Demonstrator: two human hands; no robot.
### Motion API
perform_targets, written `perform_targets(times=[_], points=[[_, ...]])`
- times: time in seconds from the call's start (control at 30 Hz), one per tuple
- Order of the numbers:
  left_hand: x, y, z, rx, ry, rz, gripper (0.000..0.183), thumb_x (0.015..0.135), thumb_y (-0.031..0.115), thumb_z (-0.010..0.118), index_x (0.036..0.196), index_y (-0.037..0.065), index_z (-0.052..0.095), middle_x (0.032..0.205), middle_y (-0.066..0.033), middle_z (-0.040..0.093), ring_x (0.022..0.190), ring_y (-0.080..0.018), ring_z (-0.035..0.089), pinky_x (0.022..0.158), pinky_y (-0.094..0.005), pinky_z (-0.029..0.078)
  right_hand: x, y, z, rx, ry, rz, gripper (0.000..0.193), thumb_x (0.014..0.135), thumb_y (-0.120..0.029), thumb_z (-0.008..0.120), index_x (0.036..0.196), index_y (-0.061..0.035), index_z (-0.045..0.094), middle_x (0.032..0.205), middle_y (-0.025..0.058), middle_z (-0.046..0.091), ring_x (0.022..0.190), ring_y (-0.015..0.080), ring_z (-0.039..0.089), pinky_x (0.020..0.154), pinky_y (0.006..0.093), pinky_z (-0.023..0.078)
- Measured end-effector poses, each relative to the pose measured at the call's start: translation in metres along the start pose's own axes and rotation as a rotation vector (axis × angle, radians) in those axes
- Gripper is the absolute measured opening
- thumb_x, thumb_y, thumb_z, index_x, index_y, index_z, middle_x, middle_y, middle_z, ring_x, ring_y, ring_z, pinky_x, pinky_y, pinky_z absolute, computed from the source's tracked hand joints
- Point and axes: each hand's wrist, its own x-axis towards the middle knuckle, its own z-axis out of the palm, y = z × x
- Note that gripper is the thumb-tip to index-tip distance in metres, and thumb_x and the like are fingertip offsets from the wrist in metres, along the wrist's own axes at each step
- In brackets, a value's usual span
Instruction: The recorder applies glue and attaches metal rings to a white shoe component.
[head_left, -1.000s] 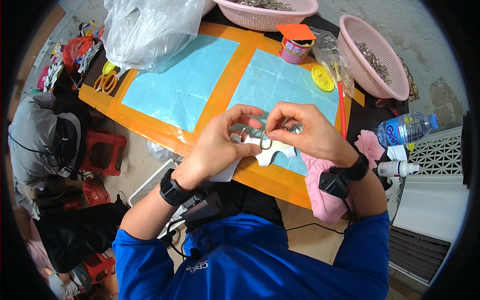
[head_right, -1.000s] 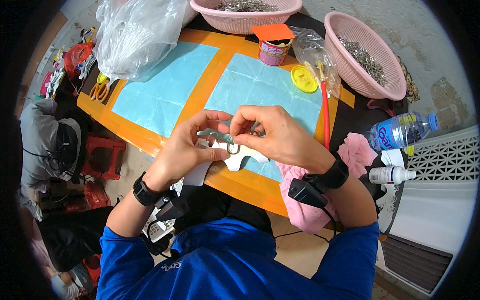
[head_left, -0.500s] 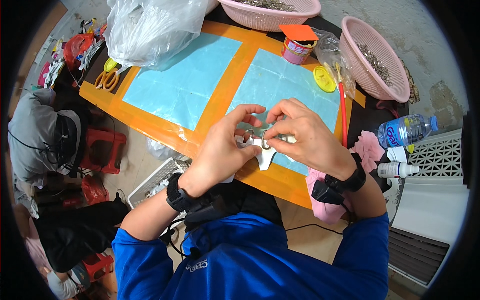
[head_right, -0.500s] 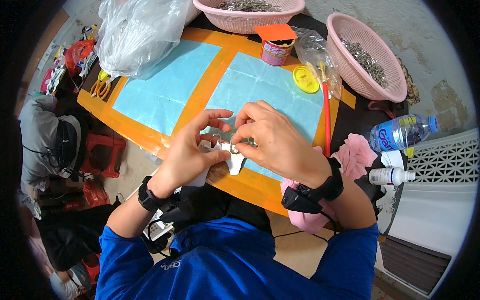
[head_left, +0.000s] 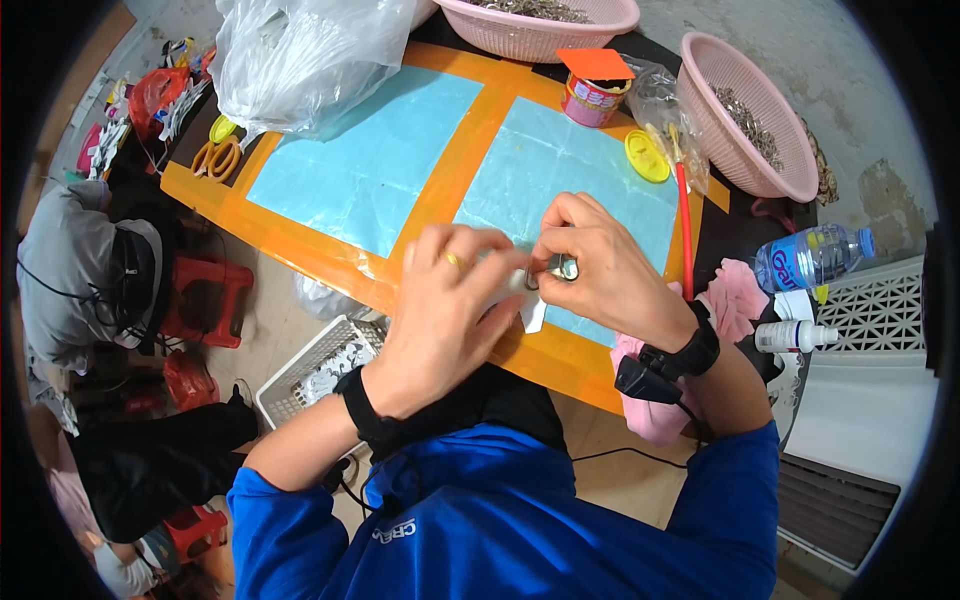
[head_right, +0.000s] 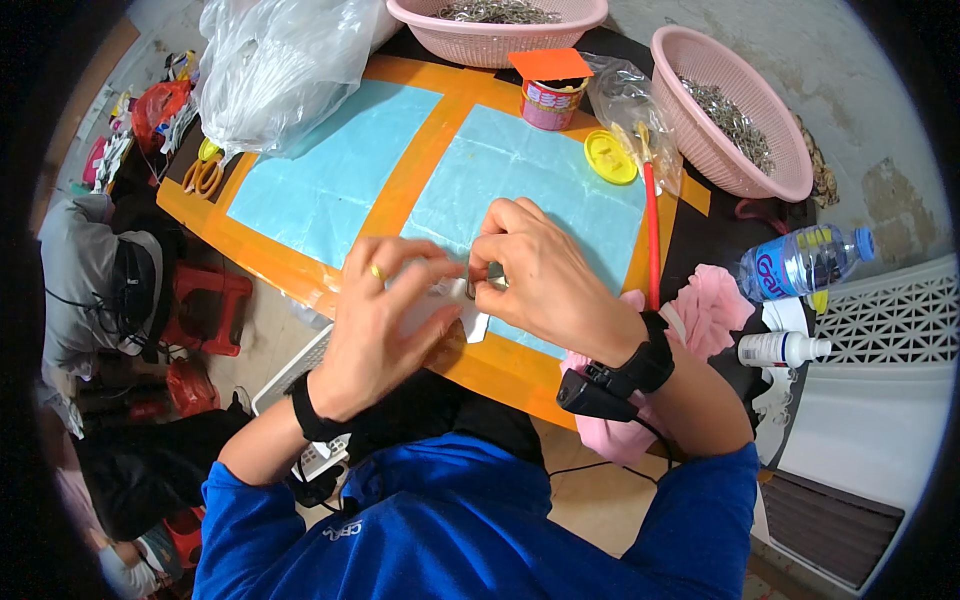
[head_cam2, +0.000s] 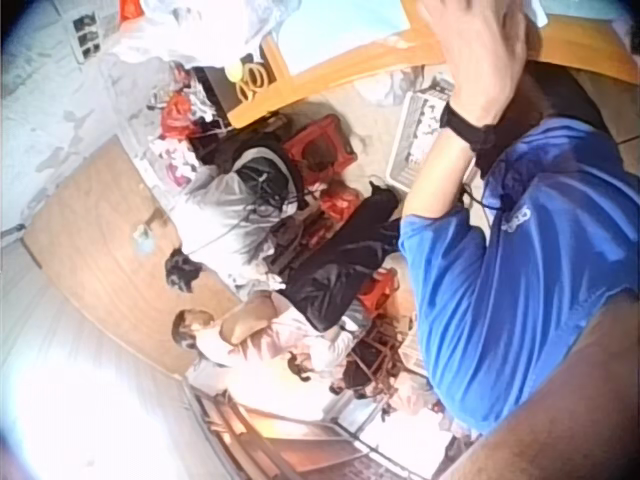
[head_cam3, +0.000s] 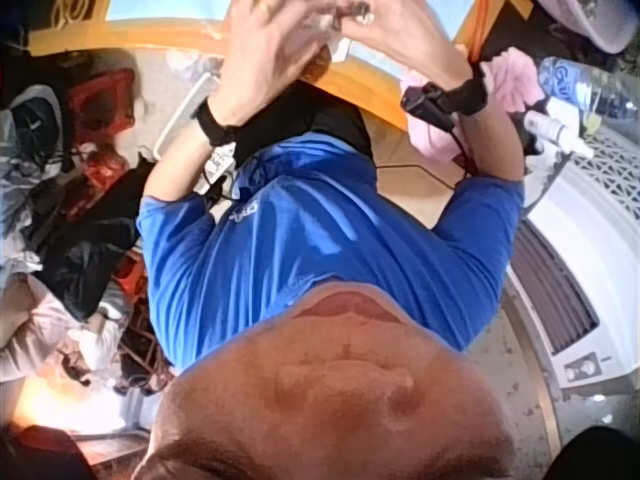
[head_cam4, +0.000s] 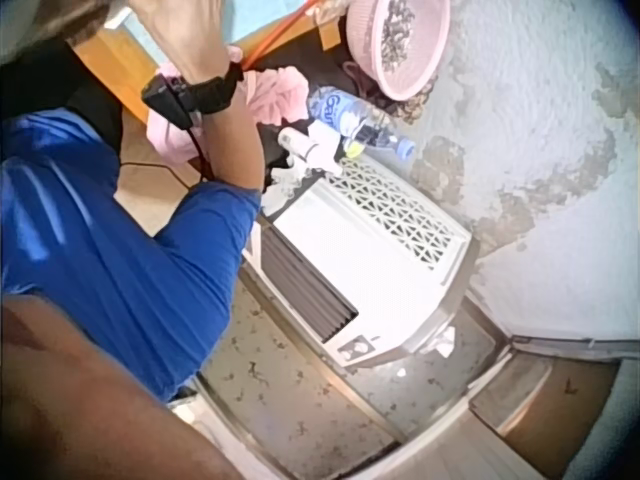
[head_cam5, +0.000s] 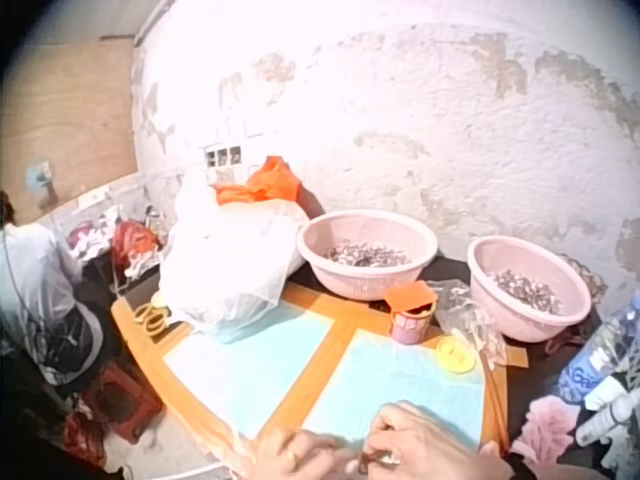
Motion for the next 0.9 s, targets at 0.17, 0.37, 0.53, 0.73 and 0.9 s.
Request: perform_targets(times=[0.17,0.37,0.53,0.73,0.9], points=[[-0.023,0.007,0.021,0.083,0.032,0.138,0.049,0.08,0.003,0.084,0.128,0.003,0.074,0.128,-0.0066,0.07,0.115,-0.0315,0.063,0.096,-0.0454,0.052,0.001,0.0,0.0,0.039,-0.064,0.058,0.007,0.082,-0.003,0.076,0.085,-0.0012,0.07,0.092,0.0119,0.062,0.091,0.0315,0.065,0.081,0.0411,0.054],[-0.035,0.012,0.039,0.08,0.066,0.117,0.053,0.081,0.003,0.085,0.131,0.001,0.07,0.136,-0.0094,0.065,0.117,-0.0312,0.063,0.098,-0.0441,0.054,0.004,-0.004,-0.004,0.166,-0.14,0.183,0.006,0.087,-0.004,0.073,0.089,0.0006,0.07,0.091,0.0135,0.065,0.078,0.0303,0.067,0.071,0.0389,0.054],[-0.038,0.017,0.04,0.195,0.001,0.092,0.05,0.087,0.018,0.082,0.133,0.001,0.07,0.143,-0.0093,0.063,0.122,-0.0307,0.061,0.1,-0.0439,0.049,0.004,-0.004,-0.004,0.17,-0.146,0.188,0.006,0.087,-0.005,0.072,0.087,0.0,0.069,0.09,0.0131,0.065,0.078,0.0302,0.067,0.071,0.0392,0.054],[-0.047,0.026,0.044,0.309,-0.024,0.039,0.058,0.094,0.042,0.075,0.137,0.003,0.07,0.148,-0.0082,0.061,0.127,-0.0292,0.058,0.104,-0.0445,0.044,0.006,-0.003,0.001,0.024,-0.129,0.084,0.008,0.086,-0.005,0.072,0.086,-0.0014,0.065,0.089,0.0127,0.064,0.081,0.0335,0.068,0.07,0.0426,0.054],[-0.05,0.022,0.048,0.298,-0.011,0.035,0.061,0.096,0.047,0.072,0.138,0.004,0.07,0.149,-0.0071,0.06,0.127,-0.026,0.058,0.104,-0.0436,0.044,0.009,-0.005,-0.002,-0.048,-0.164,0.014,0.011,0.085,-0.005,0.072,0.087,-0.0029,0.062,0.088,0.0122,0.062,0.084,0.0341,0.066,0.071,0.0445,0.053]])
